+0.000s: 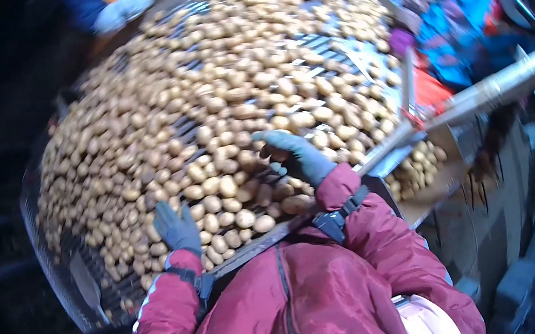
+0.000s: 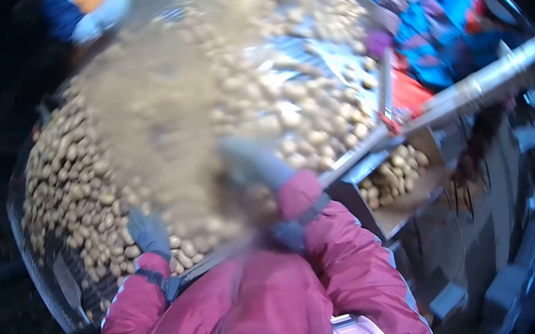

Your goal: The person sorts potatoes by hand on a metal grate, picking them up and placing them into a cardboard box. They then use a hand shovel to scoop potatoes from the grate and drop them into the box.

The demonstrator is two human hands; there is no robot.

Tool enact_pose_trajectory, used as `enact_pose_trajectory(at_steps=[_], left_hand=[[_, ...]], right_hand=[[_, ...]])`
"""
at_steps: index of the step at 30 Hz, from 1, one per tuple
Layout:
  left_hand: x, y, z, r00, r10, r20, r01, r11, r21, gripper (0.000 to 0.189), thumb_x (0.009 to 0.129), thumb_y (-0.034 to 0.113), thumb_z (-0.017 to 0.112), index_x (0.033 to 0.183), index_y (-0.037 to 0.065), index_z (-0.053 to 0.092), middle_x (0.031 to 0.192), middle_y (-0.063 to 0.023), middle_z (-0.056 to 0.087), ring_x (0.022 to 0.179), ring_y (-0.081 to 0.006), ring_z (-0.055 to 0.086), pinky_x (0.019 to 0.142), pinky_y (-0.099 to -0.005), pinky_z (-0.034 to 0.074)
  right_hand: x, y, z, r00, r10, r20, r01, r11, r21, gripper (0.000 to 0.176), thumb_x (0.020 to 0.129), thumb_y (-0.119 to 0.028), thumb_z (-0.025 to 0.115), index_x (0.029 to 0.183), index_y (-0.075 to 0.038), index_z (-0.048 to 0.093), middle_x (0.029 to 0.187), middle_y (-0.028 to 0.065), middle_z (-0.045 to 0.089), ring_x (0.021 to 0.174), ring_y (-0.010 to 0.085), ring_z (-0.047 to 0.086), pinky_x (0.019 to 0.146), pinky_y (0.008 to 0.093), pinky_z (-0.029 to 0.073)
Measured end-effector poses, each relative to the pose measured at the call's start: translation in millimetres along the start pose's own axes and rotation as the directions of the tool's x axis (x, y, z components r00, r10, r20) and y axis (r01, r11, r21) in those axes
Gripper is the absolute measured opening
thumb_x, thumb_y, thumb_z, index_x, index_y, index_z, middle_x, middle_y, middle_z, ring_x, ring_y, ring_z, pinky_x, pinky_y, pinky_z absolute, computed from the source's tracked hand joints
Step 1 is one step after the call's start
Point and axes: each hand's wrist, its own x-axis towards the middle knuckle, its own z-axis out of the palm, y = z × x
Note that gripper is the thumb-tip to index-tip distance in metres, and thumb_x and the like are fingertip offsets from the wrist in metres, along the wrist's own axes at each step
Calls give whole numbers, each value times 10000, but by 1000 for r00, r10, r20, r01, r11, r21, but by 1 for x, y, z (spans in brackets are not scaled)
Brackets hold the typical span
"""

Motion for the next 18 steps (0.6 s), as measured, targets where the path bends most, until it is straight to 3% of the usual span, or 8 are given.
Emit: enact_pose_trajectory(at_steps=[2, 4, 6, 12, 14, 15, 17, 18], left_hand=[[4, 16, -22, 991, -120, -65, 108, 982, -155, 724, 1029, 444, 542, 1535, -47, 375, 1566, -249, 422, 1449, -392, 402, 1212, -509, 282], [7, 7, -13, 994, -94, -51, 87, 988, -126, 722, 1038, 449, 528, 1552, -30, 360, 1580, -240, 409, 1453, -388, 399, 1208, -501, 291], [11, -1, -5, 996, -85, -1, 85, 993, -81, 722, 1043, 463, 520, 1563, -10, 353, 1595, -227, 396, 1455, -374, 401, 1207, -500, 293], [22, -19, 0, 999, 10, 47, -3, 990, -144, 747, 1052, 488, 499, 1583, -3, 311, 1613, -220, 362, 1474, -356, 366, 1220, -445, 290], [21, -16, -13, 996, -15, 91, 37, 968, -247, 734, 1059, 484, 480, 1593, 13, 302, 1626, -231, 328, 1487, -369, 336, 1223, -459, 276], [21, -14, -19, 993, -21, 116, 52, 961, -270, 731, 1061, 494, 460, 1596, 22, 300, 1632, -238, 308, 1494, -380, 318, 1226, -466, 266], [22, -14, -20, 992, 14, 122, 20, 963, -270, 735, 1061, 500, 456, 1596, 20, 299, 1631, -238, 310, 1495, -381, 317, 1226, -466, 265], [23, -17, -19, 992, 15, 126, 21, 961, -275, 739, 1060, 505, 452, 1595, 19, 299, 1630, -238, 312, 1495, -382, 316, 1226, -466, 265]], right_hand=[[-42, -13, 14, 984, 45, -170, -20, 989, 149, 345, 987, -312, 639, 1199, -49, 712, 740, -61, 548, 561, 43, 436, 438, 203, 306], [-90, -46, 37, 921, 236, -312, -161, 956, 247, 335, 983, -307, 622, 1163, -41, 717, 731, -62, 537, 575, 43, 468, 431, 197, 319], [-102, 27, -1, 922, 96, -376, 24, 953, 303, 315, 995, -312, 593, 1087, -38, 715, 728, -50, 547, 554, 48, 484, 415, 191, 320], [-208, 15, 16, 799, 295, -524, 9, 866, 501, 346, 1000, -344, 573, 1035, -22, 695, 601, 3, 518, 382, 93, 388, 347, 234, 304], [-240, 36, 15, 683, 205, -701, 112, 919, 379, 281, 1000, -274, 579, 1034, -27, 708, 617, 12, 529, 409, 91, 414, 366, 233, 313], [-257, 63, 3, 637, -79, -767, 150, 988, 23, 230, 998, -228, 589, 1043, -44, 720, 640, 22, 550, 436, 93, 444, 390, 236, 329], [-298, 103, -30, 494, -80, -866, 115, 993, -26, 198, 983, -237, 629, 1075, -90, 724, 664, 21, 568, 468, 111, 499, 404, 262, 353], [-320, 71, -11, 340, 184, -922, 205, 943, 263, 184, 966, -241, 662, 1072, -103, 721, 659, 19, 570, 465, 123, 516, 404, 270, 365]])
